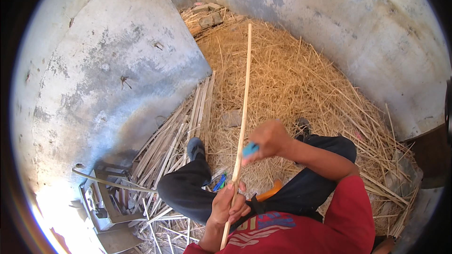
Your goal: The person sits on a straw-covered floor and uses a knife to scrape and sharpen a long wooden stick. They rotate the stick and scrape along its length to smooth the surface.
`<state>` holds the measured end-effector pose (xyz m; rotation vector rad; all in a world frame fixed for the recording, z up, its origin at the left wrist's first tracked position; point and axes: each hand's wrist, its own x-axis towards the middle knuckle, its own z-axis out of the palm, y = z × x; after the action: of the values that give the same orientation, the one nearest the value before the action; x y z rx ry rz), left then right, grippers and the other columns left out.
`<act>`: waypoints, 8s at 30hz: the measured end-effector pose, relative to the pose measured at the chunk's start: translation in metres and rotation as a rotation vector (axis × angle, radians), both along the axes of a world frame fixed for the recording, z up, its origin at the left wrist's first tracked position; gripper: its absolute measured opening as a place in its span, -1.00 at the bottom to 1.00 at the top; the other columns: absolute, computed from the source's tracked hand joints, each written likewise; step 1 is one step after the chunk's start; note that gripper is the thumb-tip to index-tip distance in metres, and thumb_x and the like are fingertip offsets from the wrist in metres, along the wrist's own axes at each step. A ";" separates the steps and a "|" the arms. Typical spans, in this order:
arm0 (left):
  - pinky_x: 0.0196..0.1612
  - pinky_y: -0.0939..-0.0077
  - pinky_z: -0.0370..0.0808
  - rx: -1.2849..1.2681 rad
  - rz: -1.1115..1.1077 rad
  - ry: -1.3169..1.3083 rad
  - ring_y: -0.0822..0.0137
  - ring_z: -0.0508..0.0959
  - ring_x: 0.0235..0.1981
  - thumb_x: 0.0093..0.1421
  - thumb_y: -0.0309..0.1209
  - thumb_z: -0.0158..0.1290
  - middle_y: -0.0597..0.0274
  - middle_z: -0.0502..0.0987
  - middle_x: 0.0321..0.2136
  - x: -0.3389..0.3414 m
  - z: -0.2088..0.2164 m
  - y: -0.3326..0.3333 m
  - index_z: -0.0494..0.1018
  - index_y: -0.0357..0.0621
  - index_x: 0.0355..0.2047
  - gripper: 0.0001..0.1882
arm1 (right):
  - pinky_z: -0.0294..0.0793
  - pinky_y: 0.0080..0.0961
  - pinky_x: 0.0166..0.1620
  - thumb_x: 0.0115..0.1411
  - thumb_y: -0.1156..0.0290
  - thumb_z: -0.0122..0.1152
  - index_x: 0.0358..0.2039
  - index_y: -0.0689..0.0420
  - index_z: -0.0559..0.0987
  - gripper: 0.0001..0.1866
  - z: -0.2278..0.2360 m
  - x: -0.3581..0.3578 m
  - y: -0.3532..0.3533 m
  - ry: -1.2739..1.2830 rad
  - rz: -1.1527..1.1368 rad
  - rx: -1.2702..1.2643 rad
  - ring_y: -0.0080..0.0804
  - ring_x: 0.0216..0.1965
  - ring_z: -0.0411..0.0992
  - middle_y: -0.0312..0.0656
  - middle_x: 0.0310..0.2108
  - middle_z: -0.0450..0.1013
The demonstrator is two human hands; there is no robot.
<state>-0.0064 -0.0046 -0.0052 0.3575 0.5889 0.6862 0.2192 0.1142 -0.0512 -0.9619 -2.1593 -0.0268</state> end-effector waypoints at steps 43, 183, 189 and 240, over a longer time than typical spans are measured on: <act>-0.77 0.69 0.10 0.248 -0.052 0.401 0.54 0.11 -0.90 0.42 -0.17 -0.34 0.37 0.17 -0.81 -0.020 -0.004 -0.002 0.25 -0.18 -0.22 -0.68 | 0.37 -0.32 -0.59 -0.03 -0.36 0.13 -0.66 0.06 0.51 -0.36 -0.007 -0.001 0.001 -0.154 -0.043 -0.459 -0.22 -0.68 0.43 -0.19 -0.71 0.42; -0.34 0.61 0.31 0.230 -0.299 0.474 0.53 0.34 -0.35 0.25 -0.03 0.02 0.38 0.41 -0.33 -0.046 -0.004 -0.064 0.28 -0.28 0.11 -0.38 | 0.06 -0.45 -0.71 0.14 -0.46 -0.30 -0.83 0.00 0.35 -0.21 -0.034 0.160 0.136 -0.151 -0.806 -0.323 -0.50 -0.80 0.05 -0.44 -0.86 0.04; -0.47 0.51 0.26 0.150 -0.035 0.535 0.49 0.26 -0.52 0.27 0.01 -0.05 0.48 0.27 -0.55 -0.035 0.012 -0.079 0.35 -0.15 -0.21 -0.56 | 0.08 -0.40 -0.66 0.17 -0.46 -0.43 -0.83 0.07 0.26 -0.15 -0.028 0.223 0.128 0.150 -1.115 -0.690 -0.47 -0.76 0.02 -0.40 -0.82 0.05; -0.74 0.67 0.11 0.226 -0.088 0.371 0.56 0.14 -0.81 0.38 -0.21 -0.21 0.39 0.18 -0.74 -0.025 0.001 -0.034 0.18 -0.14 -0.25 -0.76 | 0.22 -0.41 -0.73 -0.01 -0.45 0.01 -0.78 -0.03 0.42 -0.31 -0.019 0.016 0.041 0.023 -0.194 0.063 -0.35 -0.83 0.25 -0.31 -0.87 0.22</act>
<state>-0.0317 -0.0386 -0.0039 0.7271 0.8444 0.6057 0.2354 0.1548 -0.0698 -1.1262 -2.0248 -0.1758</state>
